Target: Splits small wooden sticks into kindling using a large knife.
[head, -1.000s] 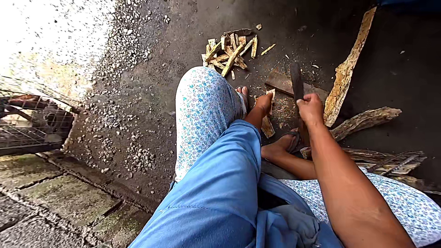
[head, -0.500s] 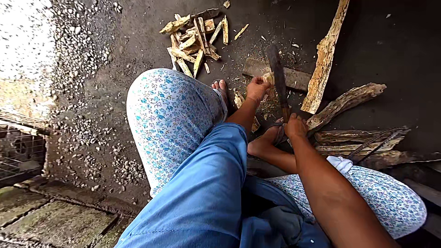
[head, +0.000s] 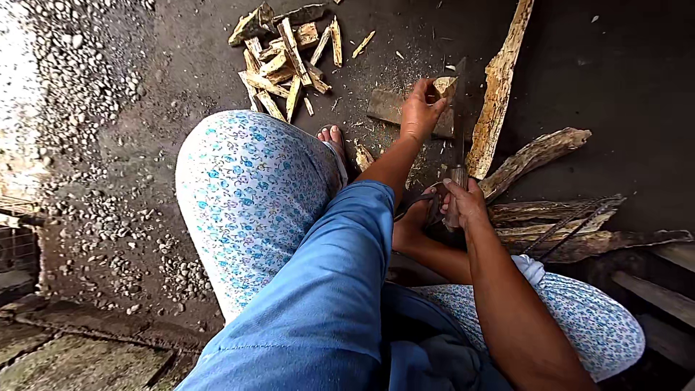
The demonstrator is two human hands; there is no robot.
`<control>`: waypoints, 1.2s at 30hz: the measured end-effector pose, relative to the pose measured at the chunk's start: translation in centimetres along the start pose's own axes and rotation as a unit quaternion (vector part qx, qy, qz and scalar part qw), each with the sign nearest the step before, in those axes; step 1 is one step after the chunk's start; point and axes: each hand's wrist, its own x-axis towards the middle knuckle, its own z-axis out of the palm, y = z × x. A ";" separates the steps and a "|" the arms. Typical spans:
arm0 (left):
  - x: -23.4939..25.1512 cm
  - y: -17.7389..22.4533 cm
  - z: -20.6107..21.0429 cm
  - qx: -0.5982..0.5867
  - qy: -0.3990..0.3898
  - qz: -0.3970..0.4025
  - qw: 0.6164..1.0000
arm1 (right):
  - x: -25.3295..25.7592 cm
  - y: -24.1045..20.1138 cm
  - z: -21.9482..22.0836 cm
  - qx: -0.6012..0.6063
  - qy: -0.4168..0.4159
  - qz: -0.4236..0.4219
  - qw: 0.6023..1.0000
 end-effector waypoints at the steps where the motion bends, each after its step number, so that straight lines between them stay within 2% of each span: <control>1: 0.0 0.1 0.3 0.013 -0.005 0.007 1.000 | -0.3 -0.4 -0.3 0.015 0.020 0.008 1.000; 4: -0.3 -0.6 0.7 0.102 -0.043 0.004 0.994 | -1.1 -1.5 -1.2 0.044 0.063 -0.021 0.997; 6: -0.2 -1.3 0.8 0.182 -0.080 -0.031 0.980 | -1.7 -2.0 -1.3 0.025 0.072 -0.103 0.992; 8: 0.1 -1.8 0.7 0.205 -0.089 -0.054 0.973 | -2.3 -2.6 -1.1 -0.042 0.075 -0.191 0.978; 10: 0.2 -1.7 0.5 0.209 -0.101 -0.060 0.971 | -3.4 -3.6 -0.5 -0.129 0.079 -0.222 0.963; 17: 0.2 -2.2 0.1 0.237 -0.108 -0.038 0.965 | -3.4 -2.4 0.4 -0.253 0.098 -0.225 0.936; 25: 0.0 -2.4 0.4 0.289 -0.122 -0.037 0.949 | -3.1 -2.4 0.2 -0.235 0.086 -0.220 0.943; 32: 0.1 -2.1 0.9 0.325 -0.187 0.005 0.927 | -3.4 -2.1 0.2 -0.242 0.086 -0.224 0.940; 36: 0.6 -1.7 1.0 0.339 -0.200 -0.001 0.919 | -4.0 -2.2 0.1 -0.223 0.109 -0.283 0.927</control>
